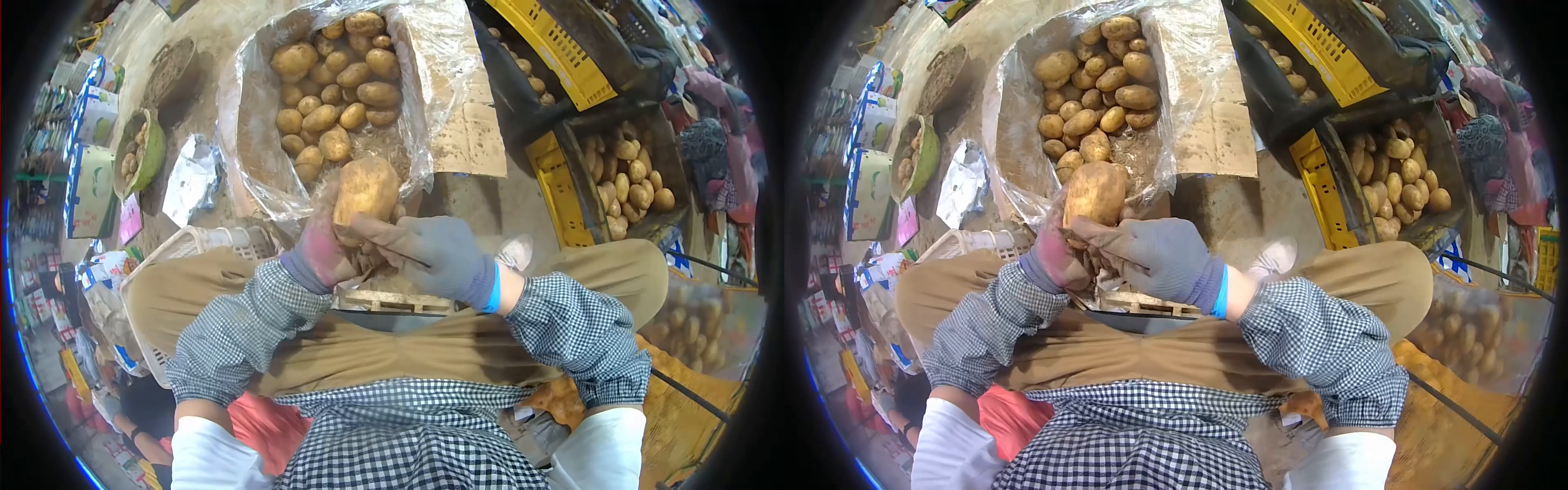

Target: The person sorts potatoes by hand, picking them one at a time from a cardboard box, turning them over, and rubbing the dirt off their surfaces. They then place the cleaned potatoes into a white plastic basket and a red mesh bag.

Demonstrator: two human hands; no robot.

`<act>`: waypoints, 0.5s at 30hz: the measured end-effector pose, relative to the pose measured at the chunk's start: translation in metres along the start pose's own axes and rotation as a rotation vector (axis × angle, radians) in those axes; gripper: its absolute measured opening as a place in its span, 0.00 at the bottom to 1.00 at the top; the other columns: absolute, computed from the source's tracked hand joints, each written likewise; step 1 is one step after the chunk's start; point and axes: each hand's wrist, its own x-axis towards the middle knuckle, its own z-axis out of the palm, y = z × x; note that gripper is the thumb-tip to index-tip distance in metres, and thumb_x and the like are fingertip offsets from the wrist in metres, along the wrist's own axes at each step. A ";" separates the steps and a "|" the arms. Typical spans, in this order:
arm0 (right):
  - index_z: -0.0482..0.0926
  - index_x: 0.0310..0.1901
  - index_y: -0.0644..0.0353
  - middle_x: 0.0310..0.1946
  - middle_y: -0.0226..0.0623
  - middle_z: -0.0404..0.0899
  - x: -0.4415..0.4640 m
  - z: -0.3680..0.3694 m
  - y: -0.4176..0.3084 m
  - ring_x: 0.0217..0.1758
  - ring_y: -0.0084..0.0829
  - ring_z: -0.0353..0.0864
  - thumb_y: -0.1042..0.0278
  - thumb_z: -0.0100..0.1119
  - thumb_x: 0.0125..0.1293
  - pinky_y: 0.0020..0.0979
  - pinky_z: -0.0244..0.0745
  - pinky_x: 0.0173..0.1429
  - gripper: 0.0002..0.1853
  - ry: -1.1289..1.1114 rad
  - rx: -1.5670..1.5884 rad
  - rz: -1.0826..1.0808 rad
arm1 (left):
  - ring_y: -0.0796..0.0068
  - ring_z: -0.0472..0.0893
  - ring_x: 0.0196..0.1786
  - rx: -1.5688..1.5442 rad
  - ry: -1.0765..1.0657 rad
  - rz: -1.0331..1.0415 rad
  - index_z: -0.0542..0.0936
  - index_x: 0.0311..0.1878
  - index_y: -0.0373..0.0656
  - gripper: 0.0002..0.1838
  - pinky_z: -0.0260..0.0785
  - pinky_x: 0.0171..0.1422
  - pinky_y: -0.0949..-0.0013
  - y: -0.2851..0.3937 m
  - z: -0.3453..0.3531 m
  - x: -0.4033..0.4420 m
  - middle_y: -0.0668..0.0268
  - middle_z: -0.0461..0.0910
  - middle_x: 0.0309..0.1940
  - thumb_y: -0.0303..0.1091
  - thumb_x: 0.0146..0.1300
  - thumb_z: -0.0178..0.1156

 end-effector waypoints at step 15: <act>0.72 0.63 0.62 0.57 0.38 0.79 0.011 -0.006 -0.018 0.38 0.20 0.81 0.73 0.53 0.70 0.23 0.77 0.42 0.20 0.475 0.616 0.172 | 0.65 0.77 0.34 -0.276 -0.529 -0.328 0.68 0.63 0.44 0.38 0.71 0.27 0.73 -0.006 -0.020 0.010 0.50 0.74 0.49 0.68 0.66 0.42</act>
